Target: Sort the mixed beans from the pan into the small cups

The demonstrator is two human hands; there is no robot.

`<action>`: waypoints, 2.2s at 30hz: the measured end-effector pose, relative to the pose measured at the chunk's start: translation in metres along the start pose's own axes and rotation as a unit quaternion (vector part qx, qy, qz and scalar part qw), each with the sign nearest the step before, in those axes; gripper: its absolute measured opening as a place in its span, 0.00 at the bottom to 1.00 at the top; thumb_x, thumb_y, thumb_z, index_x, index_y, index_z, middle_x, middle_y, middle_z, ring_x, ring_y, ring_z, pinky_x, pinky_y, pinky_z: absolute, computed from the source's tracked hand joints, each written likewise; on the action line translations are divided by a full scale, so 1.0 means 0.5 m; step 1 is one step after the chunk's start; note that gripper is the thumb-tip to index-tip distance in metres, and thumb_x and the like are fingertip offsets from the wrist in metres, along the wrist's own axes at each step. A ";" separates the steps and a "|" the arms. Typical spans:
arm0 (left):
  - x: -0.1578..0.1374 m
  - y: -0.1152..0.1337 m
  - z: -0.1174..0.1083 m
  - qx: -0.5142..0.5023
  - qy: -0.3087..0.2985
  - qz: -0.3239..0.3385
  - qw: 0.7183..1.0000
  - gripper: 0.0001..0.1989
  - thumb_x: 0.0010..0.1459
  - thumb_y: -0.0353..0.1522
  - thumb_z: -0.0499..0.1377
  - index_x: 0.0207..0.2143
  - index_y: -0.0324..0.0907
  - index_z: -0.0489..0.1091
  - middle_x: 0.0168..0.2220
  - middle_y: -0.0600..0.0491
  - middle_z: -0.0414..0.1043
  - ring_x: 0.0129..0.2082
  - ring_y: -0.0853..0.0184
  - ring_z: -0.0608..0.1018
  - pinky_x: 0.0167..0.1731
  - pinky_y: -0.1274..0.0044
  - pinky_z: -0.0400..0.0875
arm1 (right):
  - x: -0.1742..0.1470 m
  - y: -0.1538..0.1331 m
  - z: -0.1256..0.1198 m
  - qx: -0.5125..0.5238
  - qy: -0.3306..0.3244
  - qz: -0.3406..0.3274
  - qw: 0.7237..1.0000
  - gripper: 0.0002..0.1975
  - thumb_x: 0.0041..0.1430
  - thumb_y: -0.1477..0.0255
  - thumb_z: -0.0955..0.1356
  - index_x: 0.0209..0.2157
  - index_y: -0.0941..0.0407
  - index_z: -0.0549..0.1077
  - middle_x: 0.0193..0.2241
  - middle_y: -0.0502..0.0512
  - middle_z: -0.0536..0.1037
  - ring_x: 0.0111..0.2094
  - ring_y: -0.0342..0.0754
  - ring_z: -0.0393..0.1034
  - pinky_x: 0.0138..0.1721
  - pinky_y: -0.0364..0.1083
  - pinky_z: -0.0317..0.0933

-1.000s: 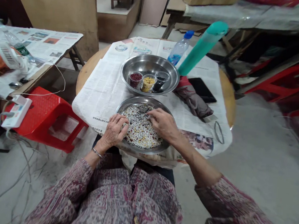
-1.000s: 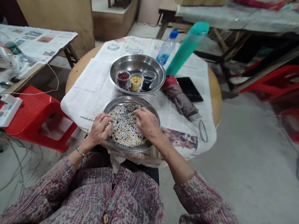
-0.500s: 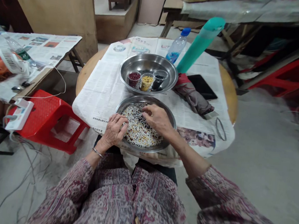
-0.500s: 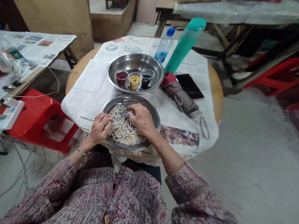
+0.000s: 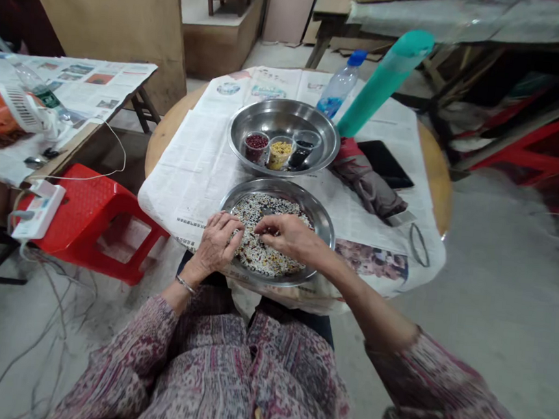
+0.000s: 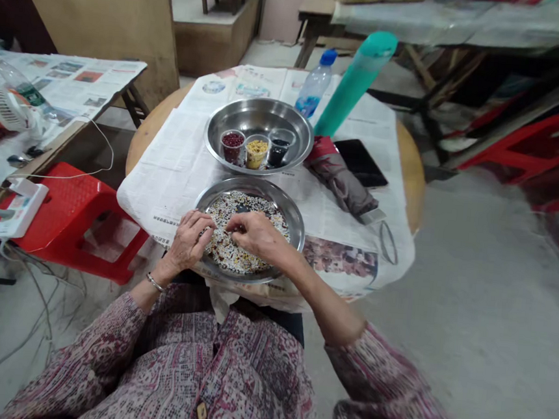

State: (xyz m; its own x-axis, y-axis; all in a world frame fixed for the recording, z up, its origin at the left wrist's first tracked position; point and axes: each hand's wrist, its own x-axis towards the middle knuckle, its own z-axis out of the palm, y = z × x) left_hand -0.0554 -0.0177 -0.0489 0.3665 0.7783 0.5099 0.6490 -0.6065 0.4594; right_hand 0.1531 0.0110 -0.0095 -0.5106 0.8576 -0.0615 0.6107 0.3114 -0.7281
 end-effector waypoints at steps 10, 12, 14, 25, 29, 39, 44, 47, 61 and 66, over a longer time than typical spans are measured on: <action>-0.001 -0.001 0.000 -0.009 0.001 0.000 1.000 0.10 0.69 0.31 0.49 0.40 0.43 0.70 0.43 0.49 0.75 0.49 0.62 0.74 0.58 0.63 0.64 | -0.034 0.069 -0.034 -0.134 0.092 0.042 0.986 0.13 0.59 0.69 0.68 0.45 0.55 0.78 0.43 0.61 0.81 0.45 0.56 0.75 0.49 0.55 0.68; -0.001 0.000 0.000 -0.007 0.007 0.003 1.000 0.10 0.69 0.31 0.49 0.39 0.43 0.70 0.43 0.49 0.75 0.49 0.61 0.74 0.57 0.63 0.65 | -0.016 0.078 -0.028 -0.174 0.084 0.054 0.980 0.22 0.54 0.63 0.73 0.49 0.57 0.76 0.46 0.63 0.79 0.46 0.59 0.74 0.49 0.56 0.67; 0.000 0.000 0.000 -0.007 0.007 0.005 1.000 0.10 0.69 0.31 0.49 0.39 0.43 0.70 0.42 0.49 0.74 0.49 0.61 0.74 0.57 0.63 0.65 | -0.004 0.074 -0.007 -0.187 0.069 0.028 0.979 0.27 0.52 0.63 0.74 0.53 0.57 0.74 0.46 0.63 0.76 0.46 0.57 0.73 0.49 0.54 0.67; -0.001 -0.003 0.003 0.001 0.004 0.002 1.000 0.10 0.68 0.31 0.49 0.39 0.43 0.70 0.42 0.50 0.75 0.48 0.62 0.74 0.59 0.63 0.64 | 0.032 -0.008 0.028 -0.020 0.034 0.038 0.998 0.10 0.48 0.78 0.65 0.31 0.57 0.78 0.20 0.47 0.72 0.24 0.43 0.63 0.29 0.43 0.56; -0.002 -0.004 0.003 -0.001 -0.006 0.001 1.000 0.10 0.69 0.31 0.49 0.39 0.43 0.70 0.41 0.50 0.75 0.48 0.62 0.74 0.60 0.62 0.63 | -0.002 -0.033 0.040 -0.016 0.042 -0.044 0.998 0.12 0.50 0.79 0.65 0.33 0.56 0.78 0.28 0.50 0.78 0.29 0.44 0.68 0.35 0.44 0.60; -0.002 -0.002 0.004 -0.006 0.001 -0.003 1.000 0.11 0.69 0.30 0.47 0.40 0.43 0.70 0.42 0.50 0.75 0.49 0.63 0.74 0.60 0.63 0.63 | -0.040 0.018 0.042 -0.171 -0.008 -0.139 0.975 0.12 0.58 0.80 0.66 0.38 0.53 0.78 0.38 0.57 0.79 0.43 0.53 0.70 0.47 0.52 0.65; -0.001 -0.004 0.006 -0.017 0.015 0.009 1.000 0.12 0.70 0.31 0.47 0.40 0.43 0.70 0.42 0.50 0.75 0.48 0.63 0.74 0.59 0.63 0.63 | -0.008 0.048 0.007 -0.152 0.112 -0.067 0.980 0.13 0.60 0.77 0.66 0.44 0.53 0.78 0.45 0.58 0.78 0.48 0.55 0.70 0.53 0.56 0.64; 0.000 -0.005 0.005 -0.012 0.016 0.009 1.000 0.12 0.70 0.32 0.47 0.40 0.43 0.70 0.42 0.49 0.74 0.47 0.62 0.74 0.58 0.63 0.64 | 0.031 0.040 0.011 -0.161 0.121 -0.082 0.976 0.16 0.60 0.71 0.68 0.50 0.52 0.76 0.51 0.60 0.75 0.52 0.57 0.67 0.57 0.59 0.61; -0.001 -0.002 0.002 -0.012 0.003 0.003 1.000 0.13 0.70 0.32 0.46 0.40 0.41 0.70 0.42 0.49 0.74 0.47 0.63 0.74 0.58 0.64 0.64 | -0.024 0.026 -0.032 -0.189 -0.093 -0.110 0.971 0.10 0.56 0.81 0.65 0.32 0.54 0.76 0.34 0.53 0.76 0.35 0.46 0.70 0.39 0.45 0.60; -0.002 -0.005 0.005 -0.011 0.004 0.009 1.000 0.12 0.70 0.31 0.47 0.39 0.42 0.70 0.41 0.50 0.75 0.47 0.63 0.74 0.57 0.64 0.64 | -0.080 0.049 -0.029 -0.223 -0.096 -0.109 0.964 0.08 0.59 0.76 0.68 0.38 0.53 0.77 0.38 0.55 0.77 0.39 0.48 0.71 0.40 0.45 0.62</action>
State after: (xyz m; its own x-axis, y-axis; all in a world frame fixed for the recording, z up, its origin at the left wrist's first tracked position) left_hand -0.0558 -0.0164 -0.0523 0.3730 0.7656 0.5242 0.6273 -0.6244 0.4655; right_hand 0.1972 -0.0095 -0.0148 -0.7328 0.6736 -0.0966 0.6536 0.6573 -0.3751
